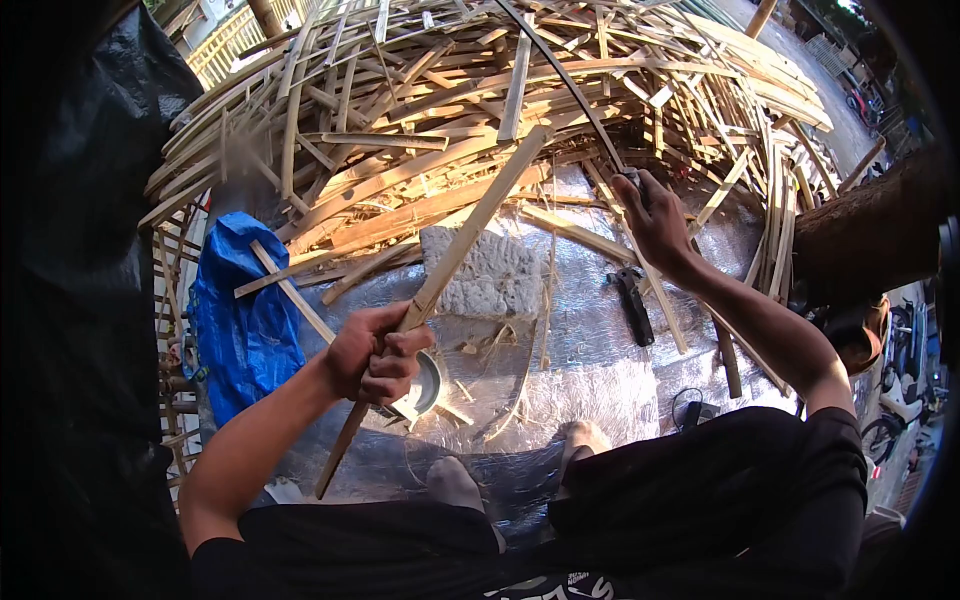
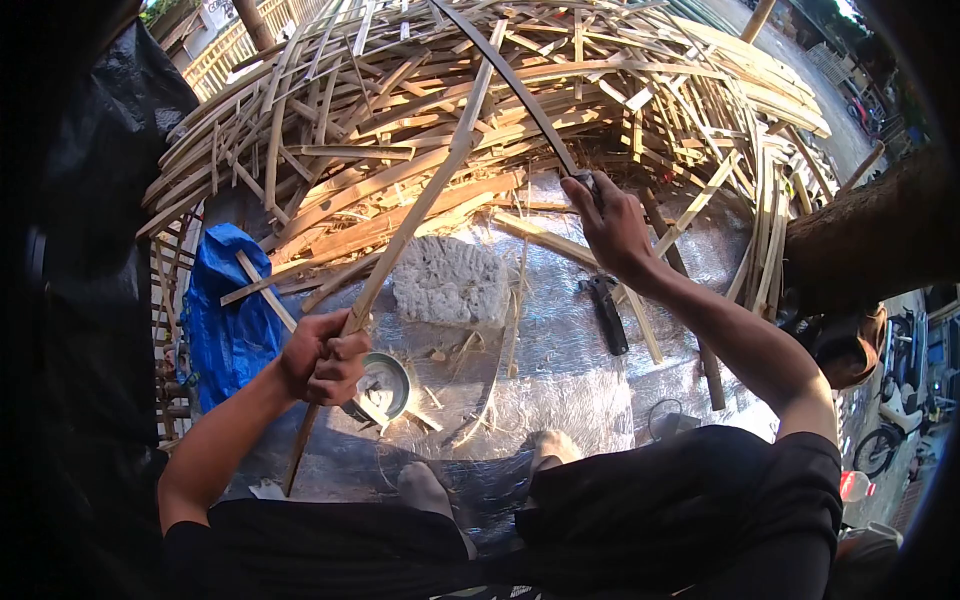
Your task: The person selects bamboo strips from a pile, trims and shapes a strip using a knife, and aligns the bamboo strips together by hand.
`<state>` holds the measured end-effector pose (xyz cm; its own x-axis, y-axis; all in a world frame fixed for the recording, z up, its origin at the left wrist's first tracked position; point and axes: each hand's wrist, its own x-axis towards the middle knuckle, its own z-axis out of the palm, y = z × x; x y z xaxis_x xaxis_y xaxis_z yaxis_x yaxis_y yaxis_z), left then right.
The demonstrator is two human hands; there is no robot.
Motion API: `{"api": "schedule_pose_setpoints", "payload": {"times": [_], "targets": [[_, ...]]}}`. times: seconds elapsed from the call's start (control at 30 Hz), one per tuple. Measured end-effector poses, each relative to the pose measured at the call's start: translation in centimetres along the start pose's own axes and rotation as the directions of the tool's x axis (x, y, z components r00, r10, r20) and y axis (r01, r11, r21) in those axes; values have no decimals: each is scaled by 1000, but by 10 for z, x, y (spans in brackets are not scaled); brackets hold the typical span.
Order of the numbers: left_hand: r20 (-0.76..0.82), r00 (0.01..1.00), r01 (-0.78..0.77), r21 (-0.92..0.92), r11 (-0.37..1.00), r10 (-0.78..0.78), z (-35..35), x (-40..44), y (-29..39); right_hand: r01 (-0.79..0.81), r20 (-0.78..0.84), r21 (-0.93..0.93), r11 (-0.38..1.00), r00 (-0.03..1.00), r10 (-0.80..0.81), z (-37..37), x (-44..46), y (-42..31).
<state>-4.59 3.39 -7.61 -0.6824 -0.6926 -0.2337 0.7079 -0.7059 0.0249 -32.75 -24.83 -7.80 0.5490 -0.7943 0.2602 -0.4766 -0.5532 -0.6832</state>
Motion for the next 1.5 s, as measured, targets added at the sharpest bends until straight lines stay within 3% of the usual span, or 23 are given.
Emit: {"api": "schedule_pose_setpoints", "payload": {"times": [0.1,0.17,0.23,0.33,0.5,0.6,0.7,0.77,0.87,0.97,1.0,1.03,1.07,1.1,1.13,1.23,1.3,1.4,1.43,1.5], "targets": [[52,992,-113,-1,994,113,1,-7,12,-22,-29,90,996,999,24,5,-9,0],[59,986,-158,21,987,157,-1,-13,19,-11,62,146,989,998,2,6,-18,-5],[25,984,-175,83,981,174,-3,-15,24,46,122,109,993,991,-59,10,-25,-5],[-2,977,-211,127,969,213,-2,-12,30,267,135,106,958,950,-280,14,-36,-15],[37,980,-199,160,967,195,8,-3,26,353,248,88,932,898,-364,16,-43,-43],[121,978,-173,35,984,168,12,6,17,472,357,13,881,821,-445,18,-43,-47],[187,970,-163,38,986,153,11,10,12,487,312,47,872,822,-476,28,-44,-42],[140,984,-149,319,936,109,7,10,14,537,284,69,841,797,-533,29,-41,-40],[35,991,-130,437,890,128,13,13,11,574,281,74,816,773,-569,28,-39,-40],[-38,976,-186,364,912,215,28,17,7,567,296,63,822,776,-557,26,-41,-49],[67,982,-191,374,908,179,25,17,7,561,277,84,823,780,-560,25,-42,-53],[66,982,-191,373,908,179,26,17,6,556,259,106,824,785,-563,24,-43,-55],[-51,970,-167,566,807,237,28,17,3,556,259,106,824,785,-563,23,-44,-55],[-153,937,-107,730,675,314,30,17,1,527,290,81,846,799,-526,22,-45,-56],[-153,936,-110,730,674,318,32,18,0,501,320,57,864,810,-491,22,-45,-56],[-199,938,-84,663,744,284,35,22,-2,500,267,112,859,817,-511,29,-48,-52],[-218,946,-69,589,806,240,36,23,-1,440,329,134,888,825,-459,24,-46,-54],[-192,969,-22,560,828,155,32,22,1,105,463,365,925,841,-278,19,-42,-58],[-190,969,-25,557,830,157,32,22,1,104,467,363,926,839,-278,19,-42,-60],[-177,973,-19,576,817,148,33,23,0,-216,482,567,795,870,-107,18,-40,-74]]}}
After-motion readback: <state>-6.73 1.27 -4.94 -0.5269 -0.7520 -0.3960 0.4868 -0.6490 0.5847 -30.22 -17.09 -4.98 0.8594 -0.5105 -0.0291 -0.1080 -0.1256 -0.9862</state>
